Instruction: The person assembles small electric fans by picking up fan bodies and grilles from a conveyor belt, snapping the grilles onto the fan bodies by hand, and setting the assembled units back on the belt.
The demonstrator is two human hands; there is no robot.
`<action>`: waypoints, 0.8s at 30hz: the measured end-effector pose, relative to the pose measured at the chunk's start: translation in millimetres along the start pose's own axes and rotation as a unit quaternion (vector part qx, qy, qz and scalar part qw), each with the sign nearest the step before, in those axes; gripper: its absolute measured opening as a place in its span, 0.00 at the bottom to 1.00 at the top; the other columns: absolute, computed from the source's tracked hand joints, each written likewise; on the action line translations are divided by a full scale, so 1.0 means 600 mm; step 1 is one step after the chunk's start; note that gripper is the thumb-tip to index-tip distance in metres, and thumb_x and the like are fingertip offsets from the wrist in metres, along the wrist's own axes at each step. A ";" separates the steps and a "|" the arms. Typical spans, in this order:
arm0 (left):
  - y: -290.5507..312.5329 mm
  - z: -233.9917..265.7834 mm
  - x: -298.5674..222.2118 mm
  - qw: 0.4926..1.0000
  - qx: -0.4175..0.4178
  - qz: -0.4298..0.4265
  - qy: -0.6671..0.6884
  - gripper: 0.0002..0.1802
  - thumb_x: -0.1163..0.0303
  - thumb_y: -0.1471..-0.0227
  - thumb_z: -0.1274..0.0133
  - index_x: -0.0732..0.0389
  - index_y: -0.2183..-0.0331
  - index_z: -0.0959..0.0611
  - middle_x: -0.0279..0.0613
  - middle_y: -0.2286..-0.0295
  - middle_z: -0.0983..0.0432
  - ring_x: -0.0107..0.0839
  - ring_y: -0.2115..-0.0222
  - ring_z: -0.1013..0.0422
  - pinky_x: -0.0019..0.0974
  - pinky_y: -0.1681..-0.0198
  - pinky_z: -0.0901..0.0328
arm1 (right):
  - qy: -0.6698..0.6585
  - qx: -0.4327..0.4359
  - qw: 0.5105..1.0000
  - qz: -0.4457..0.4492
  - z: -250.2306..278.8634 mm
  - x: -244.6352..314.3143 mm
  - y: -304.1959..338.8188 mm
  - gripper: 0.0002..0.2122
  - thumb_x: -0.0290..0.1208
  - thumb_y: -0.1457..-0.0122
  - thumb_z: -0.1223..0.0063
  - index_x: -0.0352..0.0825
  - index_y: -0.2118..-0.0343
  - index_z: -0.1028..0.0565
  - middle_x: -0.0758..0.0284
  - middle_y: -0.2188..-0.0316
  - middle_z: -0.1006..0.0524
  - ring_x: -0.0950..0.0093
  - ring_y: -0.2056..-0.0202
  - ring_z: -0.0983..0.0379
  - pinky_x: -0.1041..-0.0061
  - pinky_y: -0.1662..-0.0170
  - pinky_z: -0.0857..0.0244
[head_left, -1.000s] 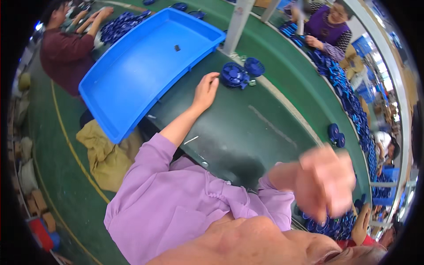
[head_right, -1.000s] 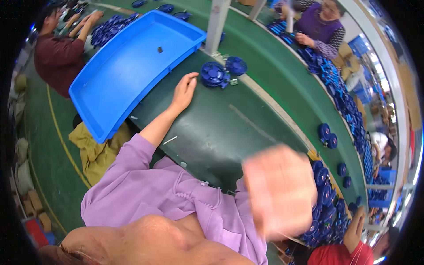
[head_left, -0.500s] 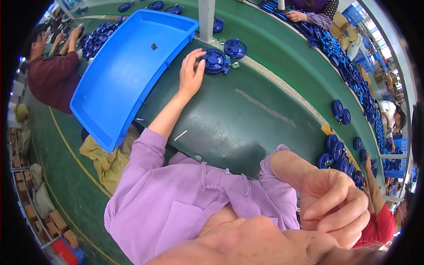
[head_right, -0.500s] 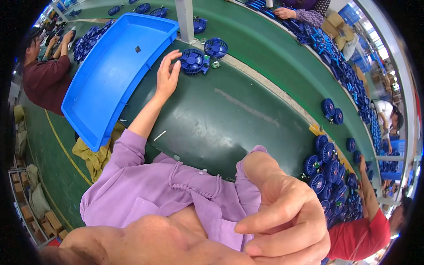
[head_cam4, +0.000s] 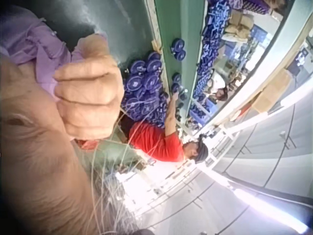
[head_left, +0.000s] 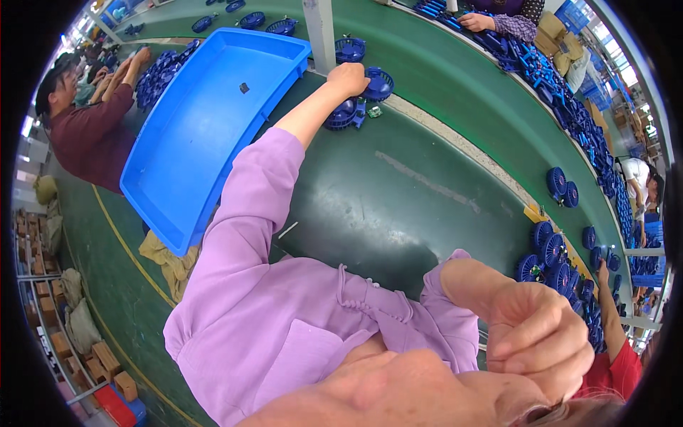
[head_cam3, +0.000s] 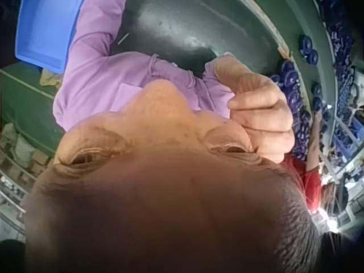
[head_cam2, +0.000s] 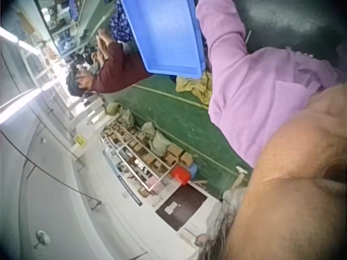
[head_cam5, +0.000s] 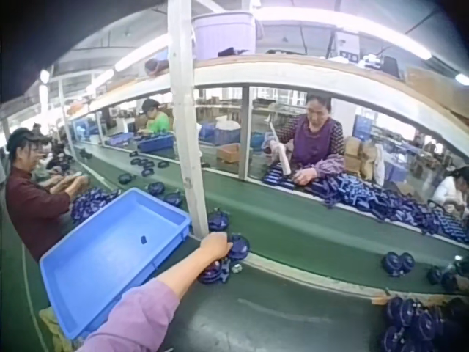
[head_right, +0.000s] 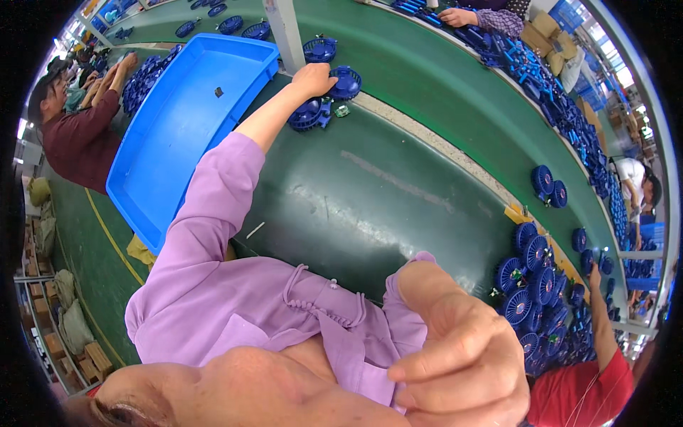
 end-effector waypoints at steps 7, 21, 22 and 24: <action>-0.037 -0.012 0.027 0.993 -0.105 0.013 0.059 0.12 0.66 0.47 0.51 0.64 0.64 0.24 0.59 0.71 0.23 0.56 0.66 0.26 0.55 0.61 0.33 | 0.136 -0.054 0.906 -0.397 0.067 -0.184 0.150 0.07 0.18 0.42 0.53 0.30 0.61 0.26 0.63 0.71 0.24 0.77 0.74 0.28 0.79 0.72 0.33; -0.154 0.004 0.019 0.987 -0.048 0.151 0.014 0.15 0.70 0.45 0.58 0.64 0.59 0.22 0.59 0.59 0.25 0.52 0.56 0.27 0.48 0.53 0.32 | 0.379 0.036 0.778 -0.499 0.161 -0.326 0.423 0.06 0.23 0.47 0.46 0.33 0.66 0.23 0.62 0.71 0.22 0.72 0.74 0.23 0.75 0.69 0.30; -0.158 0.004 0.024 0.991 -0.023 0.130 -0.014 0.14 0.71 0.46 0.57 0.64 0.61 0.20 0.58 0.59 0.24 0.51 0.56 0.27 0.48 0.53 0.32 | 0.362 0.026 0.782 -0.507 0.161 -0.326 0.426 0.06 0.23 0.47 0.46 0.33 0.66 0.23 0.62 0.71 0.22 0.72 0.73 0.23 0.75 0.69 0.30; -0.164 0.001 0.027 0.994 -0.006 0.108 -0.035 0.14 0.73 0.48 0.55 0.64 0.64 0.17 0.56 0.60 0.23 0.50 0.56 0.27 0.47 0.53 0.31 | 0.357 0.017 0.780 -0.513 0.167 -0.328 0.427 0.06 0.23 0.47 0.46 0.33 0.65 0.23 0.62 0.71 0.22 0.72 0.73 0.23 0.76 0.69 0.30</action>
Point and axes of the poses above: each hand's wrist, its own y-axis away from the middle knuckle, its own z-axis out of the back of the hand, x = y × z, the point moved 2 cm from there along -y, towards the middle knuckle
